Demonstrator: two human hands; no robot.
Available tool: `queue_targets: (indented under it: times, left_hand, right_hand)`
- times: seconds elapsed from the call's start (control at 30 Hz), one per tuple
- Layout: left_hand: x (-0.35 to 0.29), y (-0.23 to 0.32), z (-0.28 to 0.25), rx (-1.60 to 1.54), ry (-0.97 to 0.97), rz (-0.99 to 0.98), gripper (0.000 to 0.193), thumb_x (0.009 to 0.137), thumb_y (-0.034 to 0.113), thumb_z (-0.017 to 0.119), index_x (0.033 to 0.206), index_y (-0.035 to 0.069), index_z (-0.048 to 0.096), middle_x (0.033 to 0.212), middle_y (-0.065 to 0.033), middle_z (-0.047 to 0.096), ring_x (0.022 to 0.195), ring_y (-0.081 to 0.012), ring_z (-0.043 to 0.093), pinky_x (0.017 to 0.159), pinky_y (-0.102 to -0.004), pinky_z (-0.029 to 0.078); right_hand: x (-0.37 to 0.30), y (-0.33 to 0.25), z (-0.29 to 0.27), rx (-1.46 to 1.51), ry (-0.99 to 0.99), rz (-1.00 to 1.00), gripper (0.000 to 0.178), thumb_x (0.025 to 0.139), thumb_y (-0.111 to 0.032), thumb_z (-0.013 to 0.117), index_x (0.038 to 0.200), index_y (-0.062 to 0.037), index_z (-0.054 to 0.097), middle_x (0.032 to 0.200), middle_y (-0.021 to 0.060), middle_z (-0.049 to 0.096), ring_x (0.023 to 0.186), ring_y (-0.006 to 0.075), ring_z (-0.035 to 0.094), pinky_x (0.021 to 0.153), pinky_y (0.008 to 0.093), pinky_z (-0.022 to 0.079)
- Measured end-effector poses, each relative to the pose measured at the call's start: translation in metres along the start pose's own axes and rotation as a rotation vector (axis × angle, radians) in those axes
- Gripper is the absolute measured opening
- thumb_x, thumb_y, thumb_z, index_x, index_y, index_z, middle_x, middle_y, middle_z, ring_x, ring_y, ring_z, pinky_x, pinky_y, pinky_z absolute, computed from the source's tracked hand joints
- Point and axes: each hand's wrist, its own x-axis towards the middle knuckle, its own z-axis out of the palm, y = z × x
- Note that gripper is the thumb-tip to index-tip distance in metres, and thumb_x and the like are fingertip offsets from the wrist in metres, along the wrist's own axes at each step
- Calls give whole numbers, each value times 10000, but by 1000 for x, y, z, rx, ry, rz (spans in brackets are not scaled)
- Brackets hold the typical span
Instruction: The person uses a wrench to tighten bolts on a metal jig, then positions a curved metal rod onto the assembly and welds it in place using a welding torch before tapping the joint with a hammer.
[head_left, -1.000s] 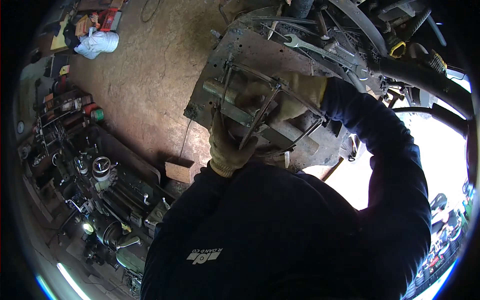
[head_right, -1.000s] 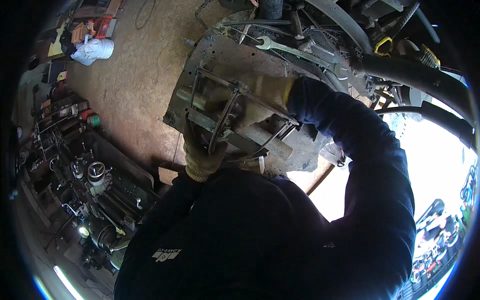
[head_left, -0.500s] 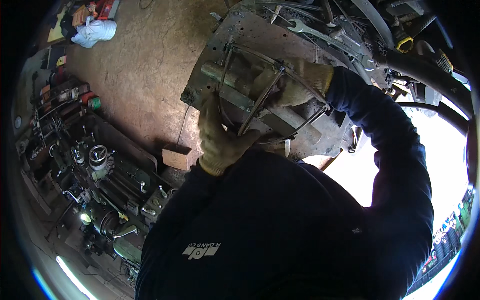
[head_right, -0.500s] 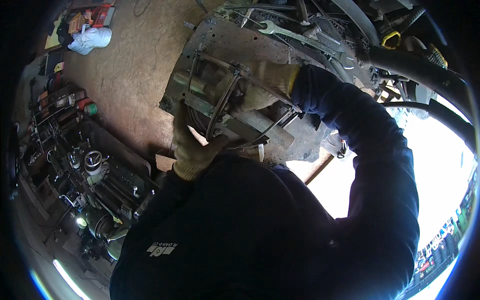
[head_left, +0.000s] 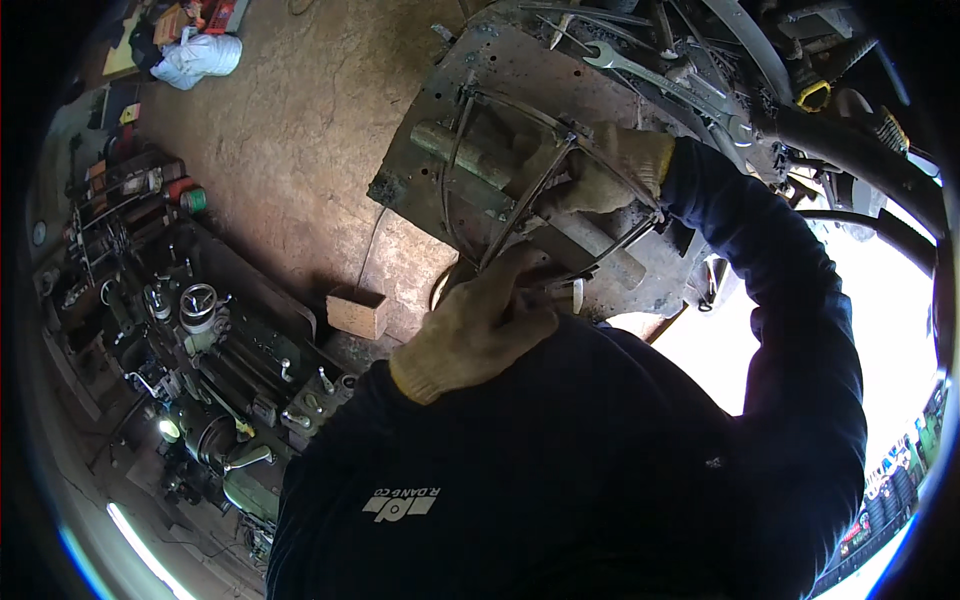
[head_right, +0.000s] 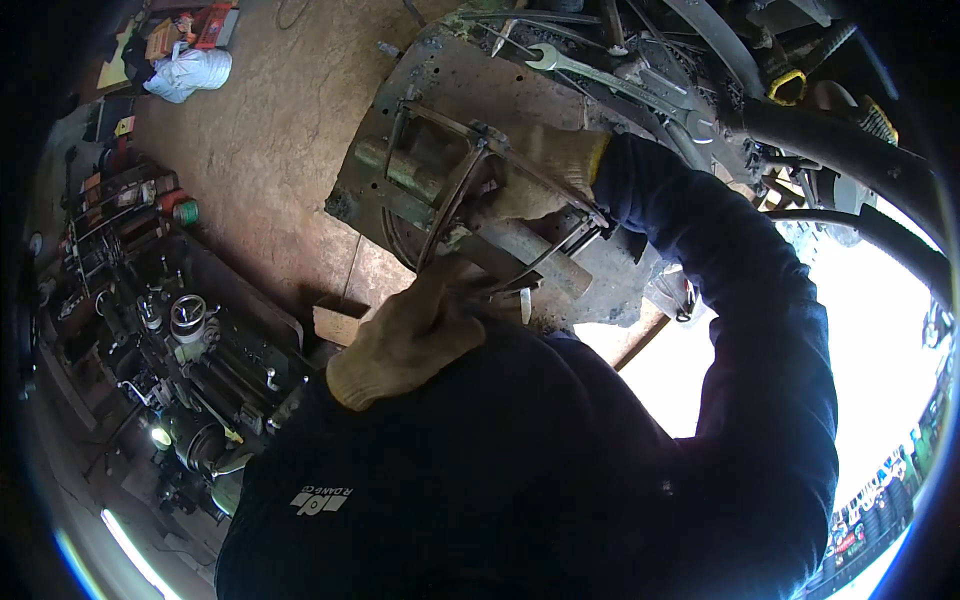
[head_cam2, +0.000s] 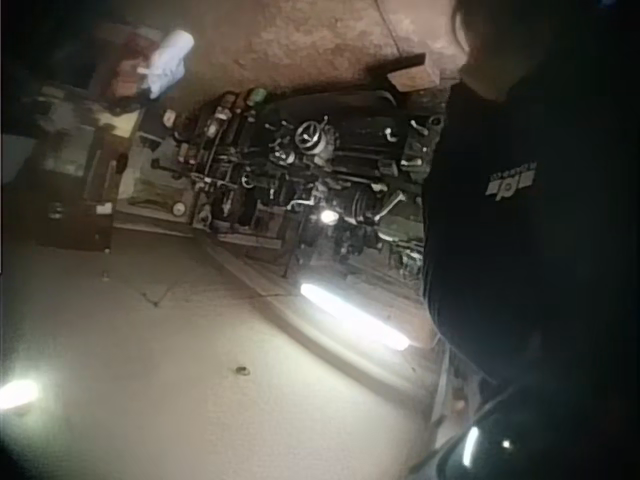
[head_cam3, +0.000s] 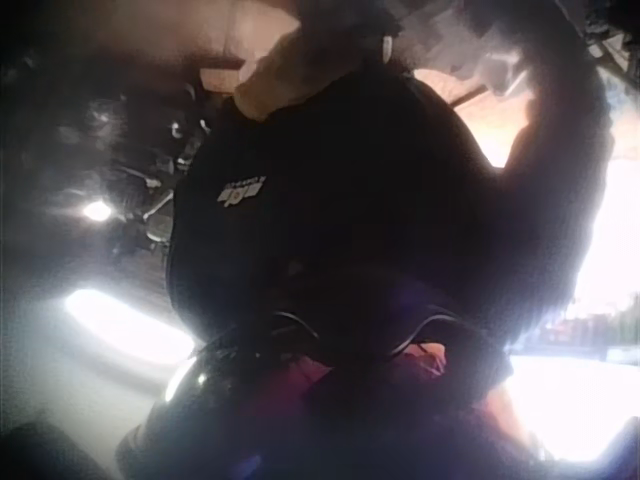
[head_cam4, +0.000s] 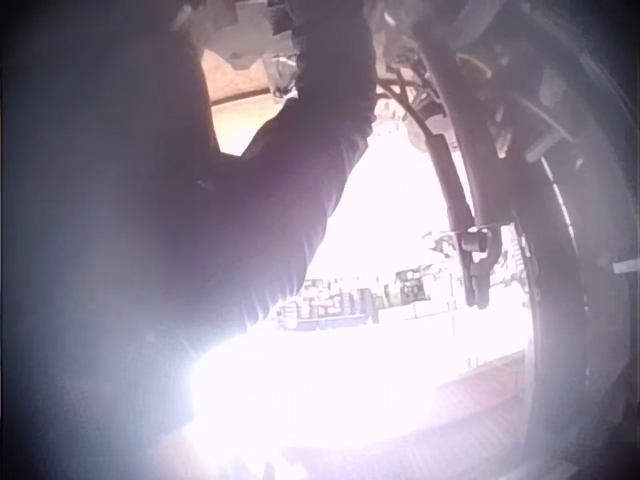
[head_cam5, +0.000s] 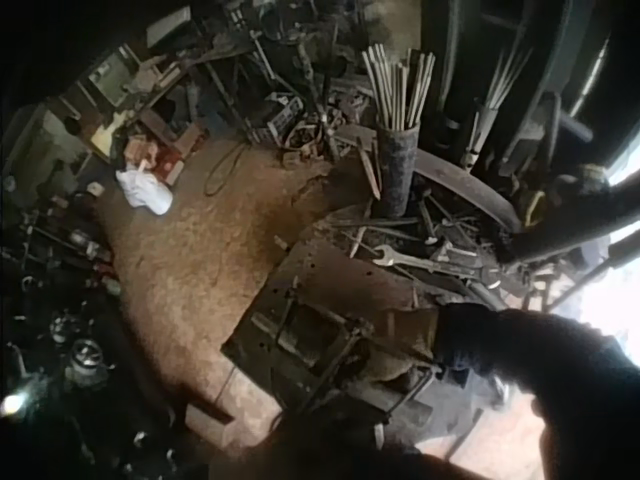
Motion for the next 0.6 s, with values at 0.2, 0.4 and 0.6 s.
queue_targets:
  times: [0.2,0.4,0.6]
  left_hand:
    - [15,-31,17,24,-55,56,401,884,93,723,1199,-42,515,753,-81,542,653,-156,588,575,-357,489]
    - [19,-7,10,-389,-124,-285,425,898,157,725,1206,-32,501,801,-85,620,674,-122,622,600,-291,503]
    - [20,-4,6,-479,-153,-321,628,910,188,711,1396,-64,404,829,-72,654,677,-114,627,601,-267,497]
  right_hand:
    - [4,3,10,186,32,-88,482,880,-139,760,1342,-120,623,1221,110,685,1196,258,631,1034,377,513]
    - [1,8,4,103,-6,-7,411,901,-163,743,1303,-149,656,1228,112,694,1140,262,655,997,380,523]
    - [-4,1,2,193,-9,38,442,894,-163,752,1323,-151,648,1241,104,699,1135,258,656,994,387,520]
